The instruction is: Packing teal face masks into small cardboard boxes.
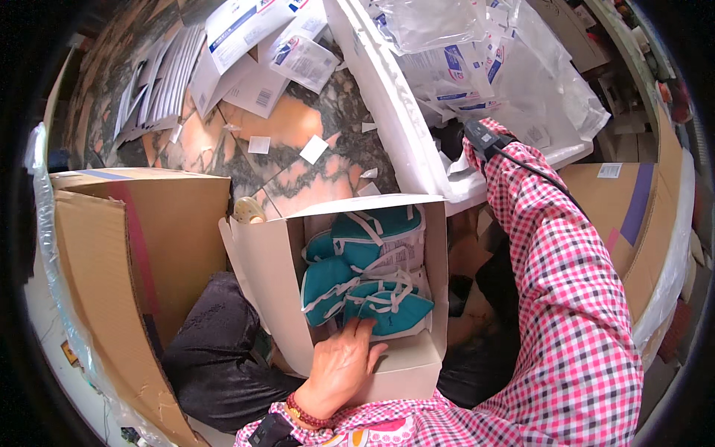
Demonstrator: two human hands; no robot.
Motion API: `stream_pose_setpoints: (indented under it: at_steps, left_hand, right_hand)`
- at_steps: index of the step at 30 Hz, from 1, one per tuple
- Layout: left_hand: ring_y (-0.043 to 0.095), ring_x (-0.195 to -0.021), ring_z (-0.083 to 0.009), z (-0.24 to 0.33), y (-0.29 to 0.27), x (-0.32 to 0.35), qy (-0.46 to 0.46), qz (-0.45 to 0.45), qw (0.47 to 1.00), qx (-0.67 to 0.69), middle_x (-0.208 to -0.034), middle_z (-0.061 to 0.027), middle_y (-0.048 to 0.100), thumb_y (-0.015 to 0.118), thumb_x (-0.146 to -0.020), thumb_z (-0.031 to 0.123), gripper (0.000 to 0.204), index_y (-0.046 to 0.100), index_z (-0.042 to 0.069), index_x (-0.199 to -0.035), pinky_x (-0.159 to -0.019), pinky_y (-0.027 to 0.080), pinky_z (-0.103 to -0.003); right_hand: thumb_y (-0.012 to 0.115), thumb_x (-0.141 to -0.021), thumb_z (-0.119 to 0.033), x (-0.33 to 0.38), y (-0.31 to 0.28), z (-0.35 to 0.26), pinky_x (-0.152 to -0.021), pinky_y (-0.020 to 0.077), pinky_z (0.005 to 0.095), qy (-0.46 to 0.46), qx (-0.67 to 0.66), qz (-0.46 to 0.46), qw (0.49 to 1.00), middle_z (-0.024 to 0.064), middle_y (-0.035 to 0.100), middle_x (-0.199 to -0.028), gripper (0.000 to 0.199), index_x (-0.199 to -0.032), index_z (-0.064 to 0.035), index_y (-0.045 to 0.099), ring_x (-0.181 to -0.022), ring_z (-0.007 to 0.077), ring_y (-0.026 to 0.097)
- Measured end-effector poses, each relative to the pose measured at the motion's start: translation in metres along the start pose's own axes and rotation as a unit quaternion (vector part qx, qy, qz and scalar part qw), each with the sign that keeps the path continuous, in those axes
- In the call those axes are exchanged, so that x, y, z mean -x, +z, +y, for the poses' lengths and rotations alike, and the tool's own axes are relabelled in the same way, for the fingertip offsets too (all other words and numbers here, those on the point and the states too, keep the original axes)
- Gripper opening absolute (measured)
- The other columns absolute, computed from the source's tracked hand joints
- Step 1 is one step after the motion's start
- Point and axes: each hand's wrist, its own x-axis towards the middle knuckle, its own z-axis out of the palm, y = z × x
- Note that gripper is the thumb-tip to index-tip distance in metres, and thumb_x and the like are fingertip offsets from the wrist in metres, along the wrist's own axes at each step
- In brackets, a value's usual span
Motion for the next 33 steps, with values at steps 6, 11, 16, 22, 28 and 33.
stream_pose_setpoints:
  at_steps: [6, 11, 16, 22, 28, 33]
  left_hand:
    - [0.066, -0.081, -0.0306, 0.009, -0.009, 0.016, 0.053, 0.037, 0.997, -0.029, -0.092, -0.0139, 0.06, 0.073, -0.083, 0.023, 0.031, 0.057, 0.003, -0.1, -0.065, 0.054, -0.04]
    - [0.065, -0.078, -0.03, -0.002, 0.018, 0.034, 0.116, 0.085, 0.987, -0.068, -0.087, -0.014, 0.059, 0.072, -0.084, 0.02, 0.025, 0.055, 0.003, -0.091, -0.063, 0.052, -0.041]
    - [0.066, -0.072, -0.0329, -0.012, 0.045, 0.03, 0.188, 0.149, 0.969, -0.062, -0.08, -0.0161, 0.059, 0.067, -0.087, 0.019, 0.021, 0.055, 0.003, -0.088, -0.062, 0.052, -0.043]
    - [0.065, -0.071, -0.0365, -0.03, 0.053, 0.038, 0.223, 0.215, 0.949, -0.057, -0.071, -0.0167, 0.059, 0.059, -0.087, 0.013, 0.014, 0.056, 0.004, -0.077, -0.062, 0.052, -0.047]
    - [0.062, -0.073, -0.0402, -0.047, 0.05, 0.021, 0.219, 0.235, 0.945, -0.068, -0.072, -0.019, 0.058, 0.06, -0.081, 0.008, 0.007, 0.056, 0.003, -0.078, -0.065, 0.051, -0.05]
    - [0.067, -0.087, -0.0398, -0.027, 0.039, 0.016, 0.122, 0.219, 0.965, -0.079, -0.083, -0.0216, 0.065, 0.073, -0.082, 0.016, 0.025, 0.061, -0.003, -0.091, -0.077, 0.055, -0.048]
  right_hand:
    - [0.077, -0.078, -0.031, 0.025, -0.008, 0.003, -0.097, 0.0515, 0.0428, -0.004, -0.013, -0.034, 0.999, 0.0205, 0.056, -0.135, 0.057, -0.132, -0.018, 0.062, -0.113, 0.0387, 0.062]
    - [0.076, -0.079, -0.031, 0.045, -0.031, -0.012, -0.096, 0.0521, 0.0424, -0.018, -0.013, -0.041, 0.999, 0.019, 0.06, -0.131, 0.052, -0.128, -0.0161, 0.065, -0.11, 0.0371, 0.064]
    - [0.068, -0.086, -0.03, 0.08, -0.05, -0.01, -0.087, 0.0538, 0.0397, -0.204, 0.181, 0.124, 0.954, 0.011, 0.074, -0.099, 0.027, -0.1, -0.0074, 0.075, -0.095, 0.0306, 0.069]
    - [0.059, -0.094, -0.015, 0.221, -0.042, -0.182, -0.087, 0.0535, 0.0331, -0.049, -0.202, 0.508, 0.836, 0.009, 0.073, -0.101, 0.021, -0.106, -0.0087, 0.074, -0.097, 0.0243, 0.07]
    - [0.074, -0.081, -0.03, 0.309, 0.05, -0.246, -0.076, 0.0538, 0.0476, 0.037, -0.002, 0.186, 0.982, 0.019, 0.069, -0.094, 0.035, -0.107, -0.007, 0.07, -0.087, 0.0371, 0.068]
    - [0.073, -0.076, -0.024, 0.3, 0.102, -0.24, -0.071, 0.0538, 0.0463, 0.055, 0.075, 0.223, 0.97, 0.0204, 0.069, -0.09, 0.036, -0.104, -0.0031, 0.067, -0.082, 0.036, 0.069]
